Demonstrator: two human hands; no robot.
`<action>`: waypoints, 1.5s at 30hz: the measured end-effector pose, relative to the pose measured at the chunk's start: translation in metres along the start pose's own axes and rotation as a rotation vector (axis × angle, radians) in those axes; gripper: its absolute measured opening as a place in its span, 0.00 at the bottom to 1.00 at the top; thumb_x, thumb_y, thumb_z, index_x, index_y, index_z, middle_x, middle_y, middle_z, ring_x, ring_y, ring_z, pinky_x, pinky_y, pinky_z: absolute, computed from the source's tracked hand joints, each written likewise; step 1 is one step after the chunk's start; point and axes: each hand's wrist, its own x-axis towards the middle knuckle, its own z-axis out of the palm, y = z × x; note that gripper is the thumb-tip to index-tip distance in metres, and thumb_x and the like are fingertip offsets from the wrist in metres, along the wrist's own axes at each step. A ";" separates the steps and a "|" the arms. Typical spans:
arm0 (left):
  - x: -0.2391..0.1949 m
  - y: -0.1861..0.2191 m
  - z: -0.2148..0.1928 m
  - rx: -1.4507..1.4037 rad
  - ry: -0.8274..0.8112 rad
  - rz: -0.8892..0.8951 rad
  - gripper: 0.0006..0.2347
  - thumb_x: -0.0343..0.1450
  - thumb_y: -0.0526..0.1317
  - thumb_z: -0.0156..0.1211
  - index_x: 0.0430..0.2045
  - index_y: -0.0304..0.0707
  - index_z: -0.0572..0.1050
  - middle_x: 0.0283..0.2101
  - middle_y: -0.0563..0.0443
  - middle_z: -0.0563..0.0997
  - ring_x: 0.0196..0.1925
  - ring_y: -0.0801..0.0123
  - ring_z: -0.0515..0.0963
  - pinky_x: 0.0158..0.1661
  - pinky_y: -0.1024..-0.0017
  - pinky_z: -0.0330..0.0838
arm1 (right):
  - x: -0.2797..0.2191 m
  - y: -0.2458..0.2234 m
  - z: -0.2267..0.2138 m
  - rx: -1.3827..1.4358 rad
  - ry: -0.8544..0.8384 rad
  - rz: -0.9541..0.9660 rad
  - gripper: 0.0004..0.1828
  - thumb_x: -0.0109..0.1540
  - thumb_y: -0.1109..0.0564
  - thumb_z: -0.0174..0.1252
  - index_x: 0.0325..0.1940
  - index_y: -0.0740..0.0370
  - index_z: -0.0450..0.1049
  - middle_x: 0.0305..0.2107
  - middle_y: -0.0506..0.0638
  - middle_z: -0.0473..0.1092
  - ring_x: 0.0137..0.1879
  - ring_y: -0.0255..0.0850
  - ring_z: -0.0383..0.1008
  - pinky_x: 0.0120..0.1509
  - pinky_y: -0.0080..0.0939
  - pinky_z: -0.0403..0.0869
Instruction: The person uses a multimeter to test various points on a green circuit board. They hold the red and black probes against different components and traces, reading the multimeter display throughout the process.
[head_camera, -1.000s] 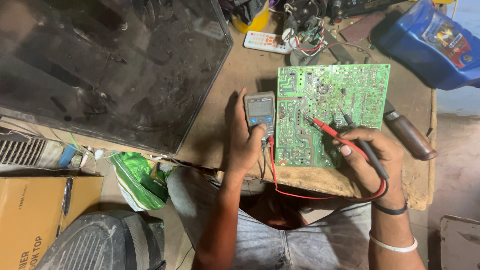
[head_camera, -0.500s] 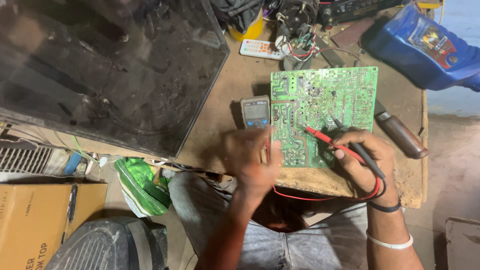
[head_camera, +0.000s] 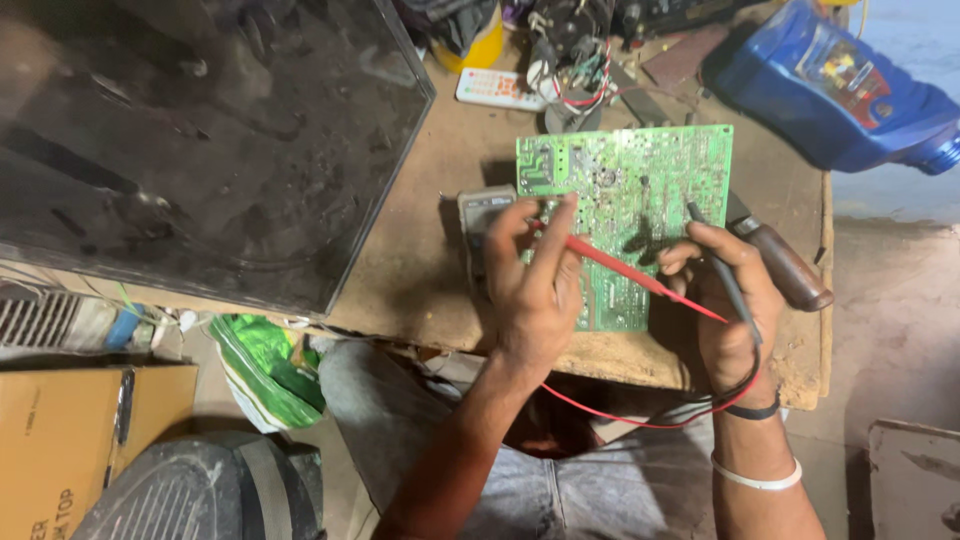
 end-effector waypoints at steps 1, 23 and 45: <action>-0.004 -0.002 -0.001 0.027 -0.016 -0.050 0.19 0.68 0.28 0.65 0.54 0.38 0.79 0.52 0.41 0.72 0.47 0.60 0.77 0.46 0.66 0.76 | -0.003 0.000 -0.001 -0.114 -0.014 -0.069 0.53 0.59 0.23 0.66 0.70 0.67 0.64 0.49 0.57 0.72 0.47 0.35 0.70 0.54 0.35 0.71; -0.009 -0.007 0.005 -0.069 0.086 0.071 0.11 0.72 0.28 0.68 0.47 0.32 0.77 0.46 0.44 0.81 0.45 0.55 0.83 0.48 0.64 0.78 | 0.011 -0.013 0.016 -0.292 0.008 0.112 0.08 0.66 0.66 0.62 0.47 0.69 0.73 0.40 0.55 0.77 0.48 0.37 0.79 0.59 0.37 0.77; -0.012 -0.009 0.006 -0.083 -0.003 0.092 0.11 0.74 0.29 0.65 0.50 0.34 0.76 0.49 0.47 0.79 0.47 0.59 0.82 0.50 0.64 0.77 | 0.009 -0.004 0.017 -0.421 0.132 0.168 0.04 0.65 0.68 0.62 0.44 0.70 0.75 0.39 0.54 0.77 0.46 0.37 0.80 0.53 0.35 0.77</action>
